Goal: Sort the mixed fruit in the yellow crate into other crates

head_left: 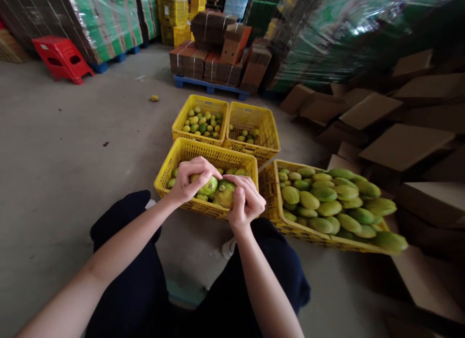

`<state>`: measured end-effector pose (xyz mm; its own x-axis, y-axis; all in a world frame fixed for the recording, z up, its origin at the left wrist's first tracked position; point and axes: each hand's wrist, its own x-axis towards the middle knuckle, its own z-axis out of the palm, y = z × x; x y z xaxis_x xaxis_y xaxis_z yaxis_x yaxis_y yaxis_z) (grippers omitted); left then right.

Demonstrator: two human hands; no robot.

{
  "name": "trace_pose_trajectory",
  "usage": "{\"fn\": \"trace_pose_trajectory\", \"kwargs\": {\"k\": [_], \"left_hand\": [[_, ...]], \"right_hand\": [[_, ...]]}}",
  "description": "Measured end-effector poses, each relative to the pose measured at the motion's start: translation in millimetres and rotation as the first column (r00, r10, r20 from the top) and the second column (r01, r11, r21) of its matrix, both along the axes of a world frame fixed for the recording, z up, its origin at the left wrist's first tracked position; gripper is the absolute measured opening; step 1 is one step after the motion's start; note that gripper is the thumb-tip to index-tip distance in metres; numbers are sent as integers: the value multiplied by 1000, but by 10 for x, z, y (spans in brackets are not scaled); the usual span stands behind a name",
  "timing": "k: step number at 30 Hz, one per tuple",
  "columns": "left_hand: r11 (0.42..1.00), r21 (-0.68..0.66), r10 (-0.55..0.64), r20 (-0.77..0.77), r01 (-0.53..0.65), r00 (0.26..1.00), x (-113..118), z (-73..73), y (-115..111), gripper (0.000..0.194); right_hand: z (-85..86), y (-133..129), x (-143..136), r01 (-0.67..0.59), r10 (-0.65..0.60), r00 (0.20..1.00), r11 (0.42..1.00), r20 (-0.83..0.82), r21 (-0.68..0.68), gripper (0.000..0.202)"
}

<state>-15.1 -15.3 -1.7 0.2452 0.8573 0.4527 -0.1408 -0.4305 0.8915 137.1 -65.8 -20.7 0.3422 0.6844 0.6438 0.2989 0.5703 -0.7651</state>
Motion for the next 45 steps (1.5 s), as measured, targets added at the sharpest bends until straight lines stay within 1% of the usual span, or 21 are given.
{"fn": "trace_pose_trajectory", "kwargs": {"k": [4, 7, 11, 16, 21, 23, 30, 37, 45], "left_hand": [[998, 60, -18, -30, 20, 999, -16, 12, 8, 39], [994, 108, -9, -62, 15, 998, -19, 24, 8, 39], [993, 117, 19, -77, -10, 997, -12, 24, 10, 42], [991, 136, 8, -51, -1, 999, -7, 6, 27, 39], [958, 286, -16, -7, 18, 1000, -3, -20, 62, 31], [949, 316, -25, 0, 24, 1000, -1, -31, 74, 30], [950, 311, -22, -8, 24, 1000, -6, -49, 82, 32], [950, 311, -17, -11, 20, 1000, -5, -34, 74, 32], [963, 270, 1, -46, 12, 999, -15, -22, 74, 37]], "right_hand": [[-16, 2, 11, -27, 27, 999, 1000, 20, 14, 25], [-24, 0, 13, -24, 23, 999, 1000, 26, 11, 25], [-15, -5, 6, -24, 23, 999, 1000, 46, 10, 26], [4, 5, -1, 3, -11, 994, 997, 112, 72, 29], [3, 40, 8, 21, -56, 980, 984, 192, 179, 28], [2, 49, 9, 17, -62, 975, 978, 213, 207, 28], [-4, 49, 0, 15, -58, 975, 980, 213, 198, 28], [-13, 47, 2, 28, -69, 973, 982, 221, 185, 28], [-23, 46, 7, 27, -66, 975, 982, 213, 184, 28]]}}
